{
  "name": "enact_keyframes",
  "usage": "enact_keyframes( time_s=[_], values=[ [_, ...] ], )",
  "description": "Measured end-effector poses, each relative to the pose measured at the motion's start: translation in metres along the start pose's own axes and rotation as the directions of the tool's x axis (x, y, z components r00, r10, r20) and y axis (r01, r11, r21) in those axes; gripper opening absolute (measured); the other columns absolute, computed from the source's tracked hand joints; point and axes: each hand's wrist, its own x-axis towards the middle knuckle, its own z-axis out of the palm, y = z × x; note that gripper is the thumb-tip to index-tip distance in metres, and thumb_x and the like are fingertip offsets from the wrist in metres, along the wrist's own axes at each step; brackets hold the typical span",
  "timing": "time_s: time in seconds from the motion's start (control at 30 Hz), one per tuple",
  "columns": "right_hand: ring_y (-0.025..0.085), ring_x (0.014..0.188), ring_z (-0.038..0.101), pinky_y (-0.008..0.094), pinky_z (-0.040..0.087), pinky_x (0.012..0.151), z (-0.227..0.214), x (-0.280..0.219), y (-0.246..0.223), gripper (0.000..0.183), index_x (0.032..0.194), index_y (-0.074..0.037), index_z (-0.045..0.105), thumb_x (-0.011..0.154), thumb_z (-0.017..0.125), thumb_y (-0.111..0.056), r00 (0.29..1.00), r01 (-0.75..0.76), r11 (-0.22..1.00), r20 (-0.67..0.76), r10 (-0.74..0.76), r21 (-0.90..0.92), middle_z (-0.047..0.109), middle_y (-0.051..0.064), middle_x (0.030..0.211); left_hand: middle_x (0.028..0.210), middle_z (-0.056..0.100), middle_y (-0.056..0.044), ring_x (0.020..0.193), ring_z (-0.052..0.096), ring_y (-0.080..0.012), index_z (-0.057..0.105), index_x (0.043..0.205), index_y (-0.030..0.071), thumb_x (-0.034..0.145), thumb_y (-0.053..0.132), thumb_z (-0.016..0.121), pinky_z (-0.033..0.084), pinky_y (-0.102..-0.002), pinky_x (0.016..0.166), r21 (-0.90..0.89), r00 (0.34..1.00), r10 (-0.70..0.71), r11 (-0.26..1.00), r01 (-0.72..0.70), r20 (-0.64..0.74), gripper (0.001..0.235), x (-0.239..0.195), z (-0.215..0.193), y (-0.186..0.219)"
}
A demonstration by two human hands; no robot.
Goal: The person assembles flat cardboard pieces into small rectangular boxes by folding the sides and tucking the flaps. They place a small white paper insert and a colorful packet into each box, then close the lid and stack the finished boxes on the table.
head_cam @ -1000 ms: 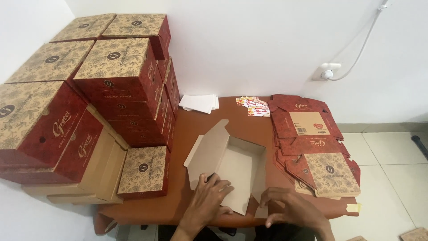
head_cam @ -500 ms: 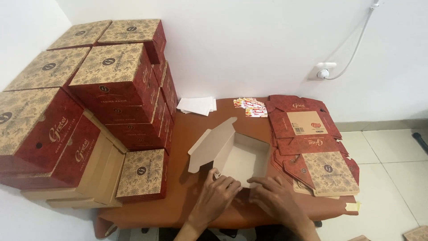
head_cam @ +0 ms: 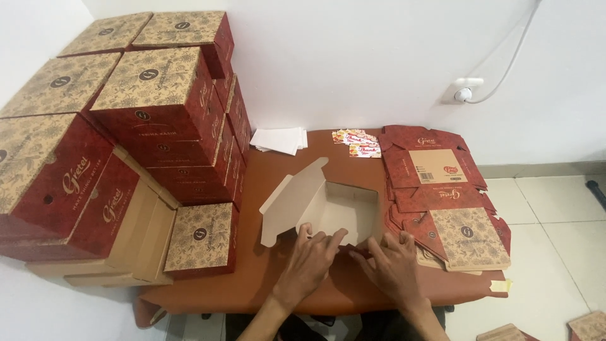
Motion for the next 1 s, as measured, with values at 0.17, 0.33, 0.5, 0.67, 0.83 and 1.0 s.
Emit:
enact_keyframes(
  time_s=[0.17, 0.33, 0.5, 0.67, 0.83, 1.0],
  values=[
    [0.017, 0.090, 0.057, 0.053, 0.037, 0.092, -0.001, 0.006, 0.003, 0.022, 0.104, -0.036, 0.077, 0.091, 0.079, -0.053, 0.999, 0.035, 0.999, -0.012, -0.035, -0.025, 0.059, -0.006, 0.077, 0.073, 0.066, -0.011, 0.071, 0.064, -0.0315, 0.053, 0.147, 0.005, 0.095, -0.008, 0.070, 0.042, -0.055, 0.101, -0.053, 0.998, -0.018, 0.998, 0.021, 0.055, 0.056, 0.000, -0.003, -0.002],
    [0.019, 0.109, 0.066, 0.062, 0.038, 0.104, 0.017, -0.005, 0.014, 0.022, 0.105, -0.028, 0.073, 0.089, 0.082, -0.041, 0.998, -0.031, 0.998, 0.052, 0.028, 0.059, 0.070, 0.003, 0.108, 0.126, 0.069, -0.006, 0.113, 0.062, -0.0241, 0.056, 0.151, 0.008, 0.081, 0.022, 0.094, 0.039, -0.058, 0.107, -0.038, 0.998, 0.014, 0.999, -0.011, 0.067, 0.081, -0.007, -0.009, -0.018],
    [0.015, 0.094, 0.069, 0.050, 0.034, 0.106, 0.037, -0.010, 0.031, 0.029, 0.096, -0.023, 0.065, 0.089, 0.083, -0.044, 0.988, -0.144, 0.961, 0.098, 0.124, 0.234, 0.073, -0.010, 0.098, 0.115, 0.078, -0.012, 0.101, 0.073, -0.0265, 0.066, 0.142, 0.009, 0.086, -0.012, 0.077, 0.057, -0.042, 0.095, -0.081, 0.998, -0.060, 0.995, 0.063, 0.035, 0.061, -0.019, 0.009, -0.050],
    [0.014, 0.070, 0.069, 0.045, 0.036, 0.111, 0.027, -0.002, 0.025, 0.031, 0.085, -0.019, 0.064, 0.086, 0.086, -0.041, 0.970, -0.241, 0.903, 0.132, 0.207, 0.355, 0.074, -0.011, 0.079, 0.095, 0.077, -0.006, 0.085, 0.072, -0.0234, 0.072, 0.108, 0.008, 0.090, -0.008, 0.076, 0.059, -0.040, 0.084, -0.209, 0.989, -0.113, 0.974, 0.091, -0.096, 0.025, -0.018, -0.021, -0.052],
    [0.014, 0.060, 0.061, 0.043, 0.035, 0.107, 0.022, 0.003, 0.023, 0.045, 0.076, -0.019, 0.058, 0.078, 0.092, -0.049, 0.920, -0.389, 0.818, 0.212, 0.328, 0.423, 0.066, -0.009, 0.067, 0.085, 0.070, -0.002, 0.082, 0.066, -0.0240, 0.067, 0.099, 0.010, 0.096, -0.004, 0.070, 0.053, -0.036, 0.084, -0.426, 0.977, -0.120, 0.904, 0.034, -0.176, 0.015, -0.022, -0.034, -0.056],
    [0.012, 0.061, 0.069, 0.050, 0.040, 0.115, 0.026, 0.009, 0.021, 0.040, 0.084, -0.022, 0.067, 0.073, 0.094, -0.050, 0.917, -0.382, 0.843, 0.269, 0.294, 0.380, 0.074, -0.008, 0.068, 0.100, 0.082, 0.002, 0.087, 0.075, -0.0177, 0.075, 0.108, 0.017, 0.095, 0.013, 0.081, 0.049, -0.037, 0.089, -0.285, 0.981, -0.119, 0.956, 0.070, -0.156, 0.014, -0.024, -0.020, -0.055]
  ],
)
